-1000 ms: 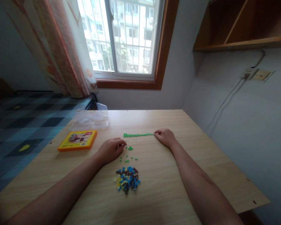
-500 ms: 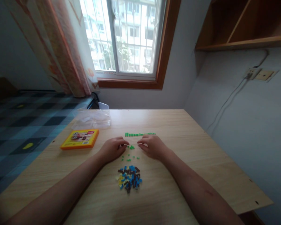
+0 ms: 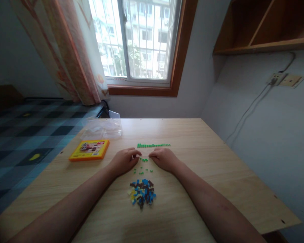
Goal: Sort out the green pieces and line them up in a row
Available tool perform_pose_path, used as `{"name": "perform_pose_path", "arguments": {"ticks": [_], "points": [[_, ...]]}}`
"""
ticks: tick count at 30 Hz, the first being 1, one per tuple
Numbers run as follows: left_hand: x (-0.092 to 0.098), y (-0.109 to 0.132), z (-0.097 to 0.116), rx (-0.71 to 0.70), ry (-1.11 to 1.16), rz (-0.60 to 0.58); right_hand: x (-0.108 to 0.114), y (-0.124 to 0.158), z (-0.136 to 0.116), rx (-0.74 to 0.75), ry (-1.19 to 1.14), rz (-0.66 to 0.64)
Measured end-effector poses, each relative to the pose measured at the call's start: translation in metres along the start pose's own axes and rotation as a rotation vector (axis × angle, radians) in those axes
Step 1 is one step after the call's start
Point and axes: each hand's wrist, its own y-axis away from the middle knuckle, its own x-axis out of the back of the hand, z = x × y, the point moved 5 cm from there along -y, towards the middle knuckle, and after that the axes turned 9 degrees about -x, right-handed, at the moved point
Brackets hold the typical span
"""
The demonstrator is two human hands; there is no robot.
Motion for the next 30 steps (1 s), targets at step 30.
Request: {"name": "perform_pose_path", "arguments": {"ticks": [30], "points": [[0.001, 0.0, -0.003, -0.017, 0.013, 0.007, 0.069, 0.017, 0.113, -0.322, 0.038, 0.345]]}}
